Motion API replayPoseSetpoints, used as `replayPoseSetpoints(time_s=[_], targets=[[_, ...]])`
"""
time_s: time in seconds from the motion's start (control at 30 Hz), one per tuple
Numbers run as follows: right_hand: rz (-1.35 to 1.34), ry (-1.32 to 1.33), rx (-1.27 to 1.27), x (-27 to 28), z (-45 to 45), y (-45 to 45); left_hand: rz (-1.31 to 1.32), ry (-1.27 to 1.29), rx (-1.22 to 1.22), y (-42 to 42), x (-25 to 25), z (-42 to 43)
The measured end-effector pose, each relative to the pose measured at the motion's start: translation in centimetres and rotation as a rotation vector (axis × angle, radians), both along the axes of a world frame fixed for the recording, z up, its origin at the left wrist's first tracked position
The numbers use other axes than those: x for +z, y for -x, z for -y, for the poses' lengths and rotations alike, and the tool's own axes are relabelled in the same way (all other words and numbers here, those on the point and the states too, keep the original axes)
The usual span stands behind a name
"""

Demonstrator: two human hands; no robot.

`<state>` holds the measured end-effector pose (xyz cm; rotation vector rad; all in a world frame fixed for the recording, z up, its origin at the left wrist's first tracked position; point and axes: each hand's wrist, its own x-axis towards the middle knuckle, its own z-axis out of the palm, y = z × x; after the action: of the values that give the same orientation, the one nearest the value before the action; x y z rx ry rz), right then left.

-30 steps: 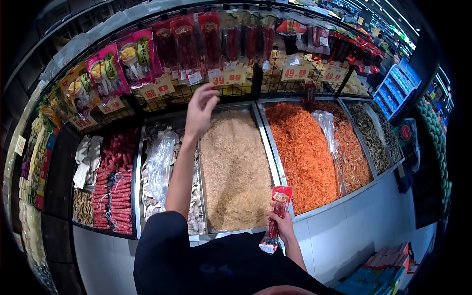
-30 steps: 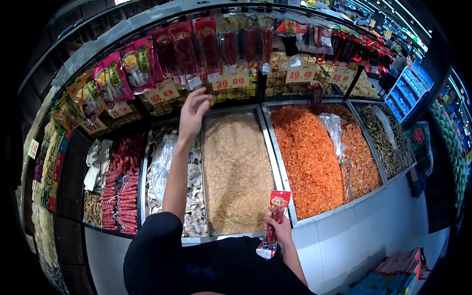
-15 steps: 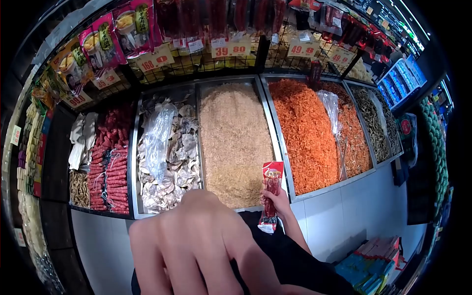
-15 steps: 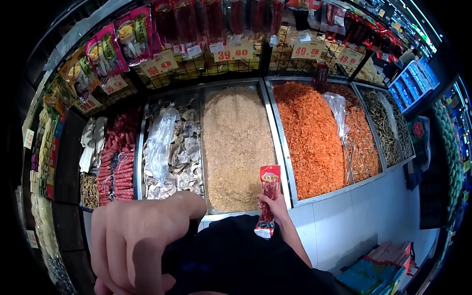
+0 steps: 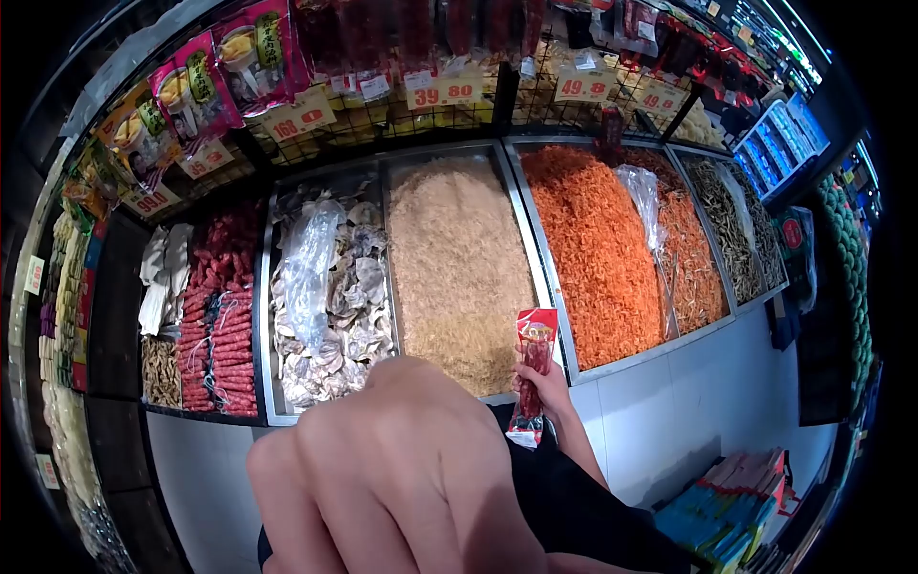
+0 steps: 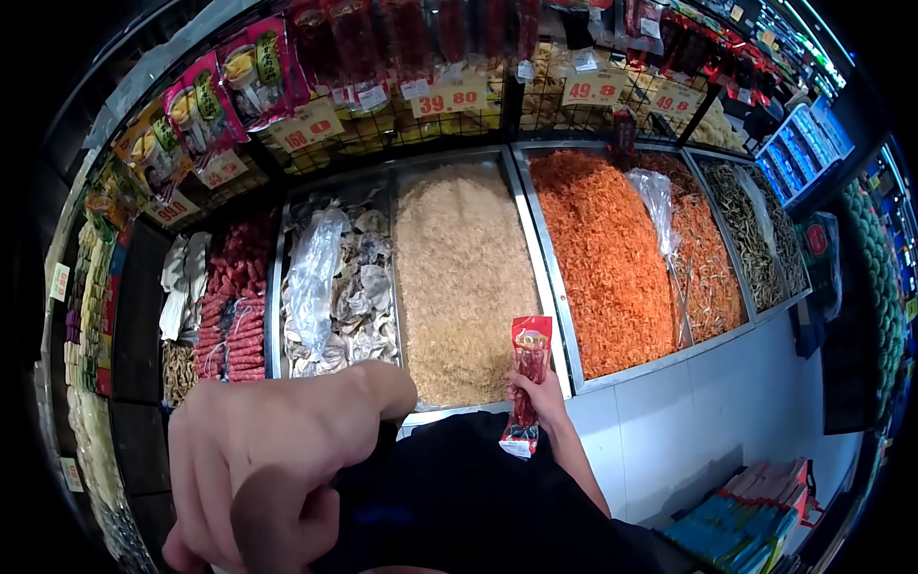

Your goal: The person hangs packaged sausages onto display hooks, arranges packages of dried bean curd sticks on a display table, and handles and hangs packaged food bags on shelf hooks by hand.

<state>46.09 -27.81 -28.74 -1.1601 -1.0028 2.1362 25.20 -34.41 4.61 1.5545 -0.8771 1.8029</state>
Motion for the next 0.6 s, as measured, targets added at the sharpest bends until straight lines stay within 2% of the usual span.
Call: replayPoseSetpoints(time_s=[0.2, 0.27, 0.3, 0.37, 0.4, 0.43, 0.47, 0.5, 0.57, 0.6], targets=[[0.010, -0.003, -0.009, 0.1, 0.5, -0.1, 0.157, 0.044, 0.023, -1.2, -0.2, 0.1], [0.036, -0.025, 0.019, 0.0, 0.5, -0.3, 0.140, -0.171, -0.031, -1.5, 0.3, -1.8], [0.035, -0.029, 0.018, 0.1, 0.5, -0.2, 0.139, -0.175, -0.032, -1.8, 0.2, -1.7], [-0.039, 0.017, -0.060, 0.5, 0.7, -0.2, 0.262, -0.042, 0.149, -2.7, -0.2, -0.8], [-0.039, 0.015, -0.059, -1.1, 0.5, -0.7, 0.324, 0.029, 0.239, -2.9, -0.3, -0.5], [0.049, -0.298, 0.082, -4.2, -0.1, -1.5, 0.323, 0.026, 0.241, -2.6, 0.2, -0.3], [0.133, -0.610, 0.226, -5.9, -0.5, -1.7, 0.129, 0.170, 0.381, -2.1, 0.1, 0.3], [0.125, -0.615, 0.231, -4.3, -0.2, -1.3, -0.069, 0.313, 0.521, -1.7, 0.3, 0.6], [-0.020, 0.004, -0.046, 1.2, 0.9, -0.2, -0.149, 0.345, 0.486, -2.5, 0.2, -0.1], [-0.032, 0.002, -0.046, 1.0, 0.9, -0.3, 0.140, 0.211, 0.401, -4.9, 0.2, -1.6]])
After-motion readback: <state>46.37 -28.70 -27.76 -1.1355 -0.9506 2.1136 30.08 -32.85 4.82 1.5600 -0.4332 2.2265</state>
